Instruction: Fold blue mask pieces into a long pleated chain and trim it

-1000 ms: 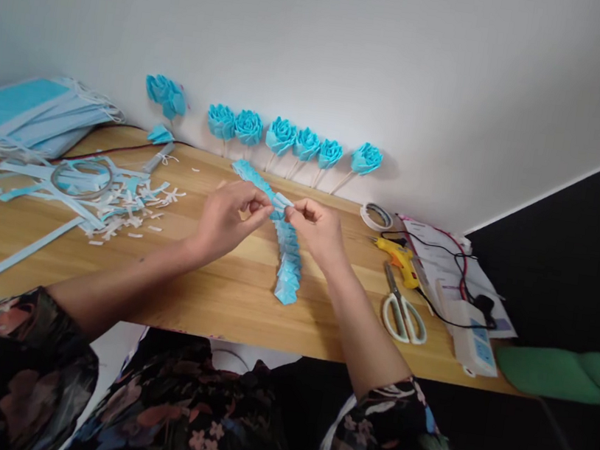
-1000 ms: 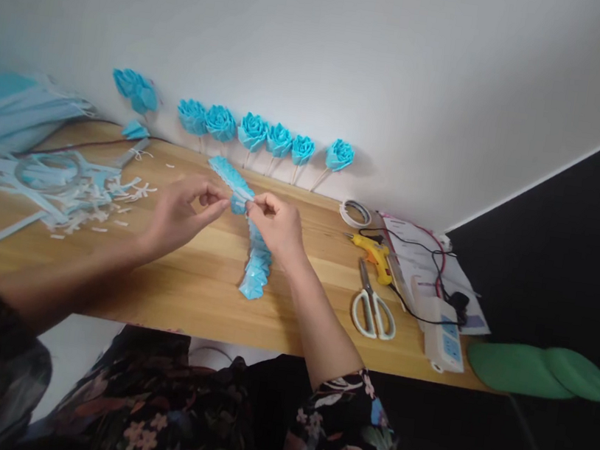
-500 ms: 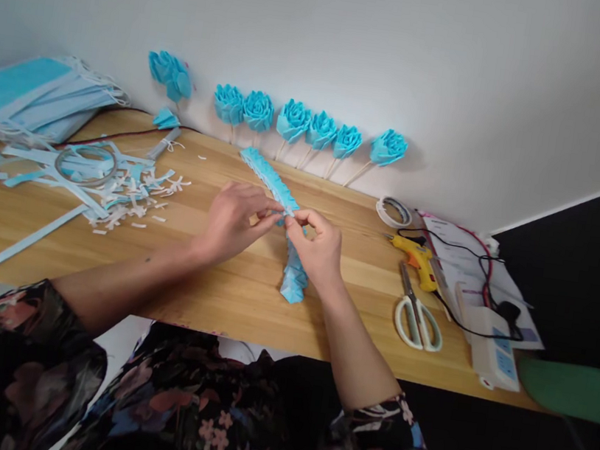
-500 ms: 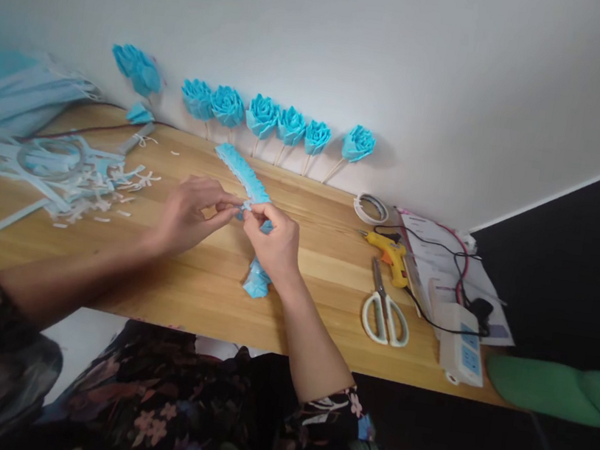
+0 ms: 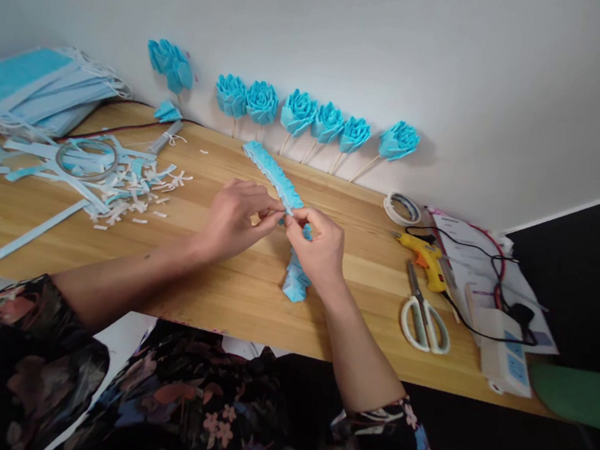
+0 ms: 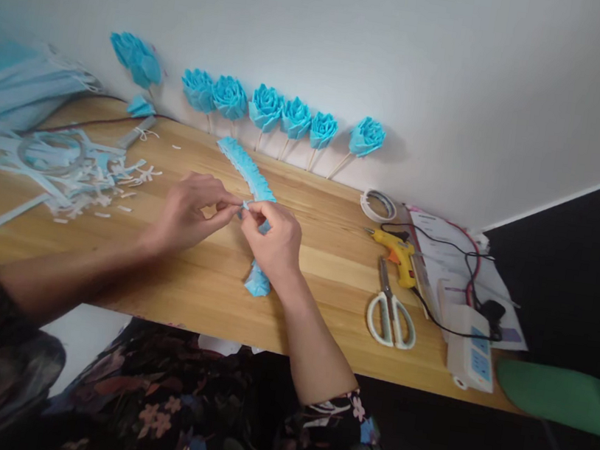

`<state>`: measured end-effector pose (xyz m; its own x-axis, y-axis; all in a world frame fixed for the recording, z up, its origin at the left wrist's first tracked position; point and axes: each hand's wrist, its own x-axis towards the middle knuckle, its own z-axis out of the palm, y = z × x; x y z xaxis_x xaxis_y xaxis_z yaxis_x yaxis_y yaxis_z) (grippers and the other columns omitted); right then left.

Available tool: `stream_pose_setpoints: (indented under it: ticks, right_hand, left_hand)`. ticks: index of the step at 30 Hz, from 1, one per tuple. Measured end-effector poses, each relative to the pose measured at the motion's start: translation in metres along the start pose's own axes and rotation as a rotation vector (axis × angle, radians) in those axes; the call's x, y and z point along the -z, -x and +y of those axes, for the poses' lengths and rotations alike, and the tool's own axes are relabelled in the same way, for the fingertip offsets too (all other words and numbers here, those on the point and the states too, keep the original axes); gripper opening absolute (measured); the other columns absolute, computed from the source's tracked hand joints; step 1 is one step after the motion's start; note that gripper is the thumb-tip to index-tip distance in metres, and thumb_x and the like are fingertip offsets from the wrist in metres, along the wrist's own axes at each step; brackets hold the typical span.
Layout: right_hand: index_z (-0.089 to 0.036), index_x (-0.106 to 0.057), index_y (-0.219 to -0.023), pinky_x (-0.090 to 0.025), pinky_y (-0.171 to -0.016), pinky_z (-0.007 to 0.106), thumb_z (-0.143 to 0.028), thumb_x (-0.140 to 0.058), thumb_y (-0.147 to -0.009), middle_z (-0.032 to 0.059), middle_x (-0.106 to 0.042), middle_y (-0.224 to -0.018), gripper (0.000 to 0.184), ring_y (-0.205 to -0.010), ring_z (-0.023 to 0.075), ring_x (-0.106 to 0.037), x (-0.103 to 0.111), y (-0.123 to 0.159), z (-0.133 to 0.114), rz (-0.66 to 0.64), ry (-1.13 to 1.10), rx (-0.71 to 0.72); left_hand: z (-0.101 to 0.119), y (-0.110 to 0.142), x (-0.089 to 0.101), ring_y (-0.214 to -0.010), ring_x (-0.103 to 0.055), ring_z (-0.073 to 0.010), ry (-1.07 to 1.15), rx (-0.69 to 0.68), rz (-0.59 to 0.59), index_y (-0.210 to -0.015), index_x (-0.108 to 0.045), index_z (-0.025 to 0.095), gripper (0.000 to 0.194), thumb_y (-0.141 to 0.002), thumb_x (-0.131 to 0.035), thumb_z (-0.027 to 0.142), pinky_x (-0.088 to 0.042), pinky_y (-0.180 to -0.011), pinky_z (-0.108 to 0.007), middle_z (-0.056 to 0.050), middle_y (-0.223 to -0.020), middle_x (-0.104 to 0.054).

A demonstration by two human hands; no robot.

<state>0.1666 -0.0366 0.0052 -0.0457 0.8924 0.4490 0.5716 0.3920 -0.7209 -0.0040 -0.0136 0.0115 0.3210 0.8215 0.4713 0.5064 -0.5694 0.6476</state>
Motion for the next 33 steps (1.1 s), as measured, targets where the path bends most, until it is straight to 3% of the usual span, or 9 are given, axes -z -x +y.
stream_pose_setpoints:
  ticks: [10,18,33]
  right_hand:
    - [-0.024,-0.063,-0.071,-0.045,-0.071,0.031,-0.028,-0.059,-0.084,0.0008,-0.066,-0.069,0.015,-0.066,0.0163,-0.057,-0.001,0.0,0.001,-0.008,0.004,0.001]
    - [-0.023,-0.062,-0.07,-0.045,-0.071,0.03,-0.028,-0.059,-0.084,0.0008,-0.064,-0.069,0.015,-0.068,0.0167,-0.059,-0.001,0.0,0.0,-0.021,0.013,-0.006]
    - [-0.026,-0.068,-0.074,-0.044,-0.061,0.034,-0.026,-0.065,-0.082,0.0011,-0.069,-0.069,0.008,-0.062,0.0179,-0.06,-0.001,-0.001,0.01,0.039,0.036,0.066]
  left_hand:
    - [-0.002,0.0,0.001,-0.072,-0.057,-0.0182,-0.067,-0.033,-0.006,-0.08,-0.071,0.025,0.022,-0.089,-0.055,0.036,-0.039,-0.078,-0.037,-0.003,-0.069,-0.066]
    - [-0.001,-0.002,0.002,-0.069,-0.056,-0.0165,0.003,-0.021,0.0,-0.069,-0.067,0.021,0.023,-0.087,-0.055,0.029,-0.04,-0.076,-0.035,-0.002,-0.067,-0.064]
    - [-0.017,-0.006,-0.011,-0.07,-0.056,-0.0143,0.026,-0.054,0.026,-0.07,-0.067,0.017,0.022,-0.089,-0.058,0.023,-0.04,-0.071,-0.03,-0.003,-0.068,-0.064]
